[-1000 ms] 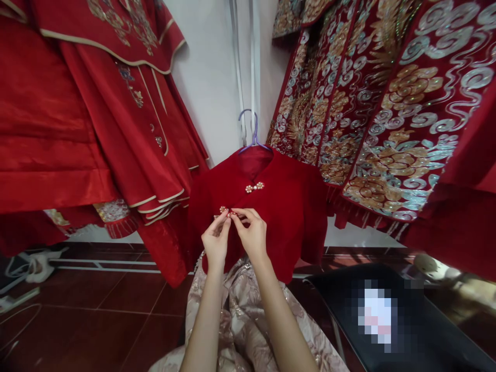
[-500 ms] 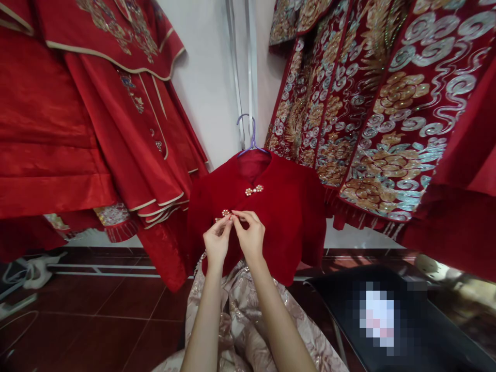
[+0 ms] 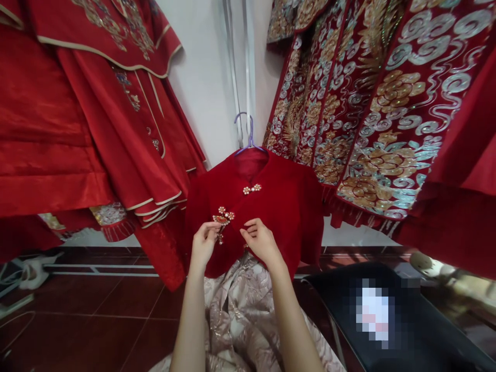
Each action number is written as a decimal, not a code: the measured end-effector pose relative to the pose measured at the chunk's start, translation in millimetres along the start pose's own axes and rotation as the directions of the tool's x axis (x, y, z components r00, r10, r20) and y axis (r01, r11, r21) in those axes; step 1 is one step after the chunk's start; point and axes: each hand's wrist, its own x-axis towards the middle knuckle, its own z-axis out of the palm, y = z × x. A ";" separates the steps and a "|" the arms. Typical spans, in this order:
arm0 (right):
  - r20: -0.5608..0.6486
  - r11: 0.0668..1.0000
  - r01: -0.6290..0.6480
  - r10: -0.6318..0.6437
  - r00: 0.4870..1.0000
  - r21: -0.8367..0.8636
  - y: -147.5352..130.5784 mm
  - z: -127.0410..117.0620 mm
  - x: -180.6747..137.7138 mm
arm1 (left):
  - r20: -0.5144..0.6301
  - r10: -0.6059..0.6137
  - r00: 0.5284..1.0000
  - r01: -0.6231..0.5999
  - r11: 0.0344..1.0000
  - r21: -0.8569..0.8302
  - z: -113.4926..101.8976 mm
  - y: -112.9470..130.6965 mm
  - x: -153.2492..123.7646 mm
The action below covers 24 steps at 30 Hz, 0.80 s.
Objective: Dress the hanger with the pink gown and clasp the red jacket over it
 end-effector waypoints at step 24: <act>0.282 0.988 0.026 -0.068 0.957 0.149 -6.0 -15.7 -13.0 | 0.192 -0.134 0.972 0.090 0.971 0.222 -15.7 5.1 -11.0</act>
